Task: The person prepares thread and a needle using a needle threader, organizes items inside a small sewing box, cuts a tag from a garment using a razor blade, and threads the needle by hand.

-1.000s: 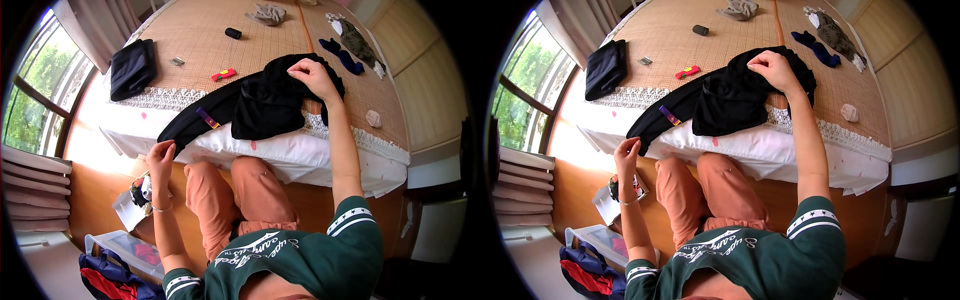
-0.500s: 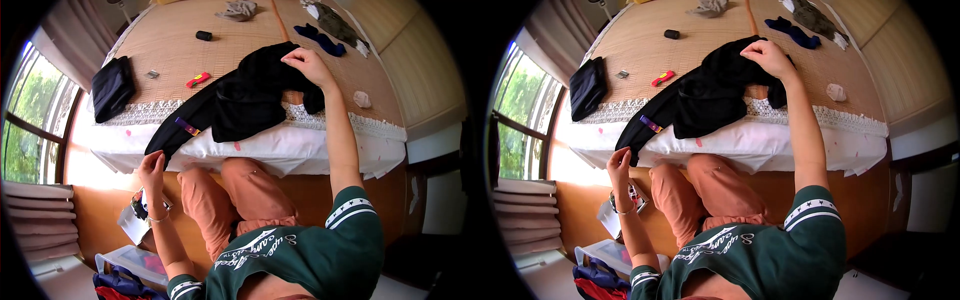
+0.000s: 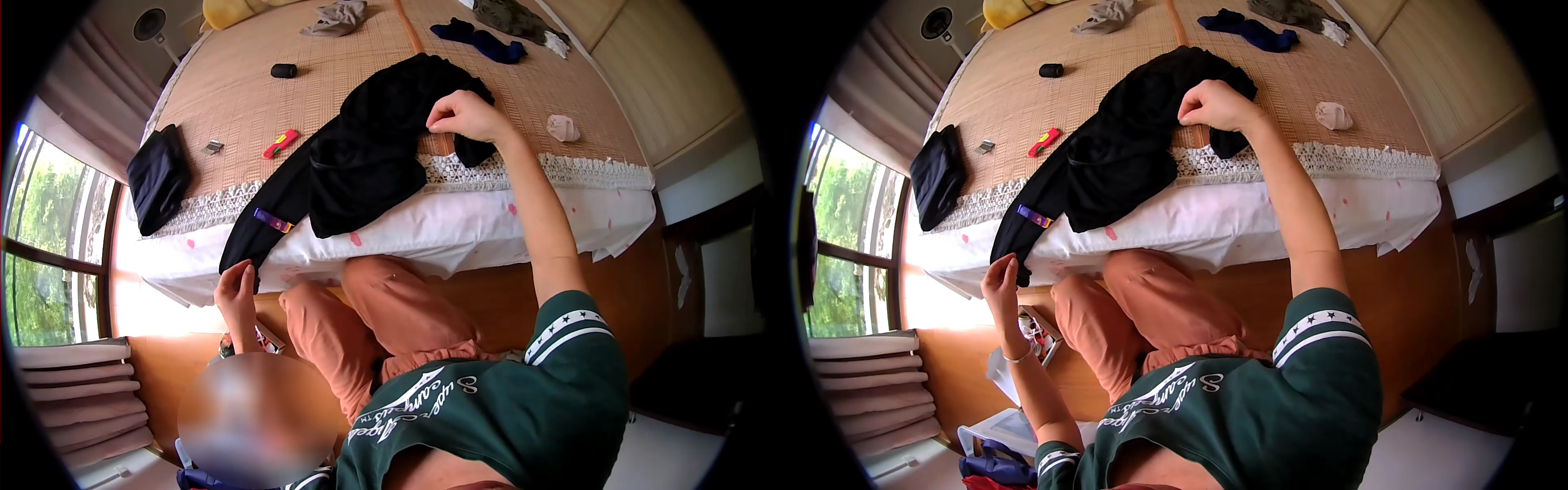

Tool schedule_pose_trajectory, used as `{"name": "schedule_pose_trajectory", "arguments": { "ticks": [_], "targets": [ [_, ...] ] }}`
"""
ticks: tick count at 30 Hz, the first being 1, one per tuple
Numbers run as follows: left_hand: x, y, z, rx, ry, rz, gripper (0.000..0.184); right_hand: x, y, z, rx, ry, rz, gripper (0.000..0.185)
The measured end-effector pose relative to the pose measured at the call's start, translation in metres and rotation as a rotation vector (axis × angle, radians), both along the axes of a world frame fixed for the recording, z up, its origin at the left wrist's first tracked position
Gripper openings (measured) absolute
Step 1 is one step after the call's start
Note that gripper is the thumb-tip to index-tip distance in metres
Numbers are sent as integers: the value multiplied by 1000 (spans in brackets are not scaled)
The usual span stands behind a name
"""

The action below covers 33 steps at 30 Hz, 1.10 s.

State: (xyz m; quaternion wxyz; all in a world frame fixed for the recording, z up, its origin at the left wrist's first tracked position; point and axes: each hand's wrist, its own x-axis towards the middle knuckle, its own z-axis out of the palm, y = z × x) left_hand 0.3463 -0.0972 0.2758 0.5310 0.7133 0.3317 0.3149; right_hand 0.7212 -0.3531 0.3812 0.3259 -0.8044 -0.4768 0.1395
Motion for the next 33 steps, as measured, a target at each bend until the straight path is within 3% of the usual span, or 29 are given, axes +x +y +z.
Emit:
{"name": "schedule_pose_trajectory", "arguments": {
  "ticks": [8, 10, 20, 25, 28, 33],
  "targets": [
    [3, -7, 4, 63, 1, -14, 13, -21, 13, -8, -342, -198, -131, 7],
    [3, -9, 4, 72, 6, -11, 13, -31, 18, -1, -436, -362, -121, 6],
    [-6, -12, -6, 144, -6, 1, 14, -52, 36, -14, -526, -768, -20, 8],
    [-12, -12, -9, 139, 2, 21, 12, -41, 32, -14, -514, -739, -28, 8],
    [-11, -16, -1, 134, 3, 24, 12, -18, 20, -8, -367, -396, -26, 8],
    [8, -19, 19, 140, -26, -40, 11, 0, 3, 7, -169, -149, 116, 9]
  ]
}}
